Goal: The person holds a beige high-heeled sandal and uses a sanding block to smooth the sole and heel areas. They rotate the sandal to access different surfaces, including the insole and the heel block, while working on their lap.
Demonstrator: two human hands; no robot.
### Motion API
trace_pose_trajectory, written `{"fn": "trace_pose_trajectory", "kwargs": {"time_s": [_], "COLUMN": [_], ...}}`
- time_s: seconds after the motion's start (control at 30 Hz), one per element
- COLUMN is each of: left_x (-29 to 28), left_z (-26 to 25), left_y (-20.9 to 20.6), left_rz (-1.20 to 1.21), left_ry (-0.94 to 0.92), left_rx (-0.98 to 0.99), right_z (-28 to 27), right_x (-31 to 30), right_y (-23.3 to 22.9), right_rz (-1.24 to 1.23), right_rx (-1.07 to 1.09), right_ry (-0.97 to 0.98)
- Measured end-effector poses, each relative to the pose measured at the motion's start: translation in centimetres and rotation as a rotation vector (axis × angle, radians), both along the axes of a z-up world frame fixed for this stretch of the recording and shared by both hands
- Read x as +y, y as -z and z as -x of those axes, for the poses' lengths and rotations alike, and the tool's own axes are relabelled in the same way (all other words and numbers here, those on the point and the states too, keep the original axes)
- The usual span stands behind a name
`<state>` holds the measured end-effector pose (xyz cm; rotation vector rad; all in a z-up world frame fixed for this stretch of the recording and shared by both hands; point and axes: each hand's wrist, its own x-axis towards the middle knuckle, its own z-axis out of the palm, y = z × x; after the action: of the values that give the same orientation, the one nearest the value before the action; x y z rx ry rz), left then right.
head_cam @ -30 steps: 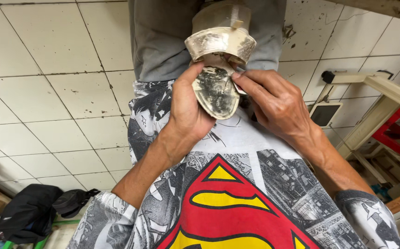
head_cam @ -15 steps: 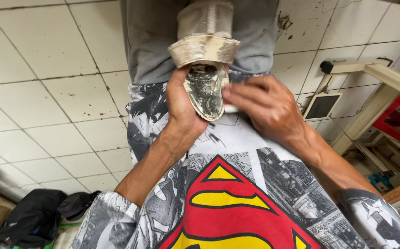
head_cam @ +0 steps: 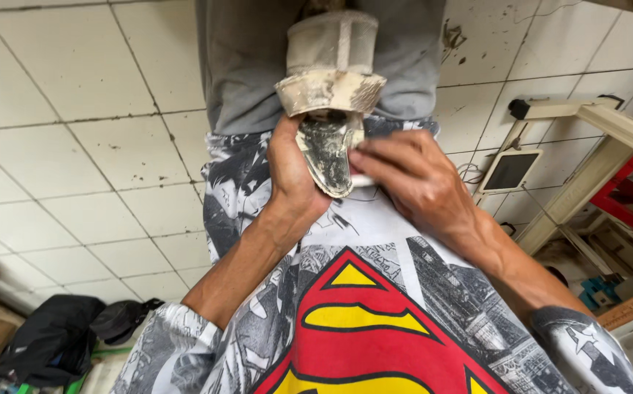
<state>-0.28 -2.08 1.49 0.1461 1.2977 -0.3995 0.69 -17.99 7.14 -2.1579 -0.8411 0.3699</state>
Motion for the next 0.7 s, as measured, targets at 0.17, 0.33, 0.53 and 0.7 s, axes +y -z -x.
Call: {"fn": "trace_pose_trajectory", "kwargs": {"time_s": [0.17, 0.33, 0.53, 0.7], "left_x": [0.5, 0.3, 0.1, 0.5], "left_z": [0.6, -0.3, 0.1, -0.4], "left_y": [0.2, 0.0, 0.7, 0.4], "left_rz": [0.048, 0.059, 0.013, 0.003], "left_ry": [-0.030, -0.060, -0.059, -0.105], "left_rx": [-0.023, -0.035, -0.042, -0.078], "right_z": [-0.1, -1.9, -0.8, -1.2], "right_x": [0.2, 0.1, -0.2, 0.8], "right_y": [-0.5, 1.0, 0.4, 0.2], "right_rz": [0.027, 0.093, 0.127, 0.122], "right_rx": [0.093, -0.032, -0.034, -0.117], "right_ry": [-0.050, -0.040, -0.048, 0.006]}}
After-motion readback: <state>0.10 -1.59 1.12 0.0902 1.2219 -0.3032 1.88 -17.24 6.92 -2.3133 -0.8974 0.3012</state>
